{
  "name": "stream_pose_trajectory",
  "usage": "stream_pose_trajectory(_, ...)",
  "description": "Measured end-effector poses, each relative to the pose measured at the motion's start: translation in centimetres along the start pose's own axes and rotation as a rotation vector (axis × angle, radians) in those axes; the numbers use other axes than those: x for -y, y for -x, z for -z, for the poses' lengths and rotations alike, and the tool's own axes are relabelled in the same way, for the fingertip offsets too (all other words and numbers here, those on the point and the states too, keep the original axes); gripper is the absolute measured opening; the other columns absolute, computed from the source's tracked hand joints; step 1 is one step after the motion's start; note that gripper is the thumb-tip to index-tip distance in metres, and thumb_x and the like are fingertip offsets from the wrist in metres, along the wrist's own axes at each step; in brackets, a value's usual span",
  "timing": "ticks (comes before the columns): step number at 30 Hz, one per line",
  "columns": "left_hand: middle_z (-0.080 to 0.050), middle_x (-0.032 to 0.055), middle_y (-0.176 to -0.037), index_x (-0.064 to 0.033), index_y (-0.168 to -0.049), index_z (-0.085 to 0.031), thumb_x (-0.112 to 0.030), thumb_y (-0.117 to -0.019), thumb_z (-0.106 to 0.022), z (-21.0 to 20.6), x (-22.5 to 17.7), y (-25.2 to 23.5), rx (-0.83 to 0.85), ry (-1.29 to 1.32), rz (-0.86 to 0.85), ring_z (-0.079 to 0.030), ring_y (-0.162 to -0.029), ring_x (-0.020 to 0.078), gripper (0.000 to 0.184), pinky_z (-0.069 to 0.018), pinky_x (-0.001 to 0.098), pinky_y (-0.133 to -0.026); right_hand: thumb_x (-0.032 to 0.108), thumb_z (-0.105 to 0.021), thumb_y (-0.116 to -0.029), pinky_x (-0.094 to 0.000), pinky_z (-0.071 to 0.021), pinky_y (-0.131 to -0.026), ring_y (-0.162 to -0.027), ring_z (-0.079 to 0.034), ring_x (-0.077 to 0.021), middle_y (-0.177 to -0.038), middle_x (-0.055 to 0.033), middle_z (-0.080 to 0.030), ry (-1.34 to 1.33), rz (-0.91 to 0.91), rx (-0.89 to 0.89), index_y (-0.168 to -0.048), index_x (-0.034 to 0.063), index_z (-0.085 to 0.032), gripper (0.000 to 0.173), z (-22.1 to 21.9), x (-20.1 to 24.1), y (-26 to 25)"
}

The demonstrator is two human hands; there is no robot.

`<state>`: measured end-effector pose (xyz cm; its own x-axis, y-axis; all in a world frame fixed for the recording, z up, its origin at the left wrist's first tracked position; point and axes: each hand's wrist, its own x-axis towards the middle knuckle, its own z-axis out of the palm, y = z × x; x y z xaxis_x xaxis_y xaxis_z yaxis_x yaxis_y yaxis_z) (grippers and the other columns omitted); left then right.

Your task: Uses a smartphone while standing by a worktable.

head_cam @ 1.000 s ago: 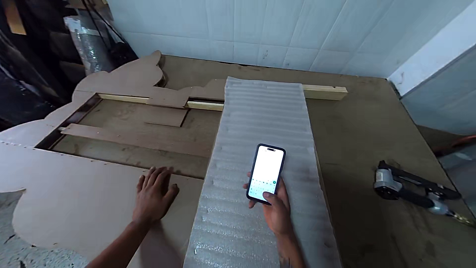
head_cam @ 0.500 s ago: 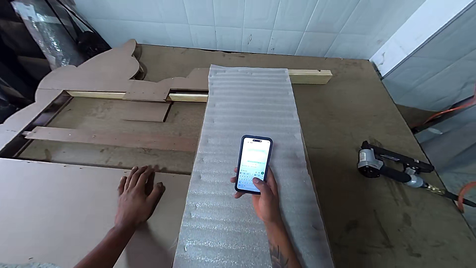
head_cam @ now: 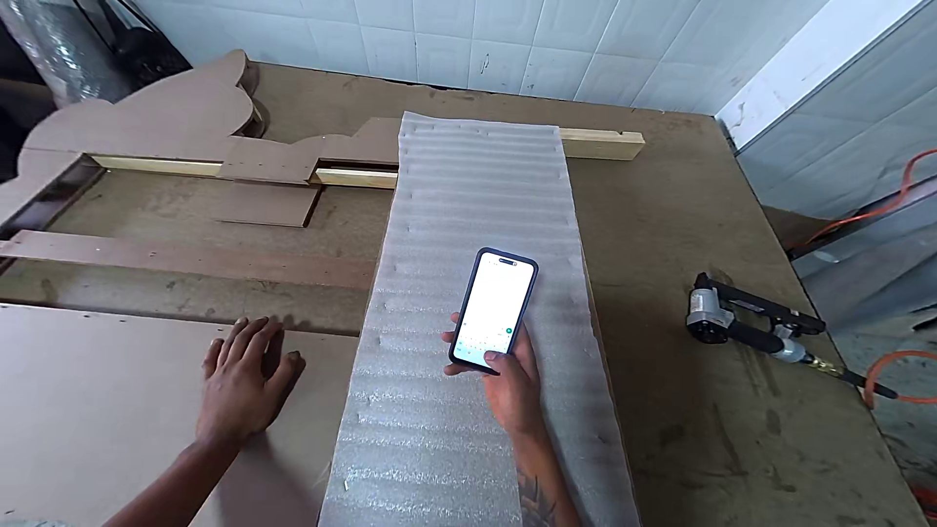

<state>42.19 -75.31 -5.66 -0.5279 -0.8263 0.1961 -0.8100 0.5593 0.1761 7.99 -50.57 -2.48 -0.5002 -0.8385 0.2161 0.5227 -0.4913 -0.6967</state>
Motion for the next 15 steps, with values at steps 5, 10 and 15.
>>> stream_pose_trajectory(5,-0.05,-0.0017,-0.153,-0.0263,-0.142,-0.058,-0.069,-0.0905,-0.037,0.21,-0.07,-0.14,-0.005,0.016,-0.002,-0.032,-0.151,0.0239,0.07,-0.0198,0.0582,-0.122,0.021,-0.042,-0.1052,-0.0664,-0.059,-0.075,-0.11,-0.063,-0.0572,-0.138,-0.0355,-0.052,0.001,0.003,-0.015,-0.149,0.0115,-0.033,0.046,0.08,-0.13,-0.04)
stream_pose_trajectory(10,-0.05,-0.0012,-0.153,-0.0257,-0.142,-0.058,-0.068,-0.091,-0.037,0.13,0.18,-0.09,-0.002,0.017,-0.01,-0.033,-0.15,0.0244,0.069,-0.0199,0.0576,-0.122,0.025,-0.038,-0.106,-0.0639,-0.0601,-0.071,-0.107,-0.065,-0.055,-0.135,-0.0348,-0.054,0.009,0.021,-0.039,-0.149,0.0119,-0.034,0.045,0.09,-0.05,-0.08)
stream_pose_trajectory(15,-0.049,-0.0012,-0.153,-0.0254,-0.142,-0.057,-0.068,-0.0908,-0.037,0.32,0.29,-0.1,0.006,0.014,-0.005,-0.032,-0.151,0.0249,0.07,-0.0194,0.0578,-0.122,0.006,-0.055,-0.0986,-0.0639,-0.0608,-0.072,-0.105,-0.065,-0.0554,-0.134,-0.0354,-0.054,0.072,0.045,0.006,-0.147,0.0102,-0.033,0.054,-0.02,-0.2,0.0)
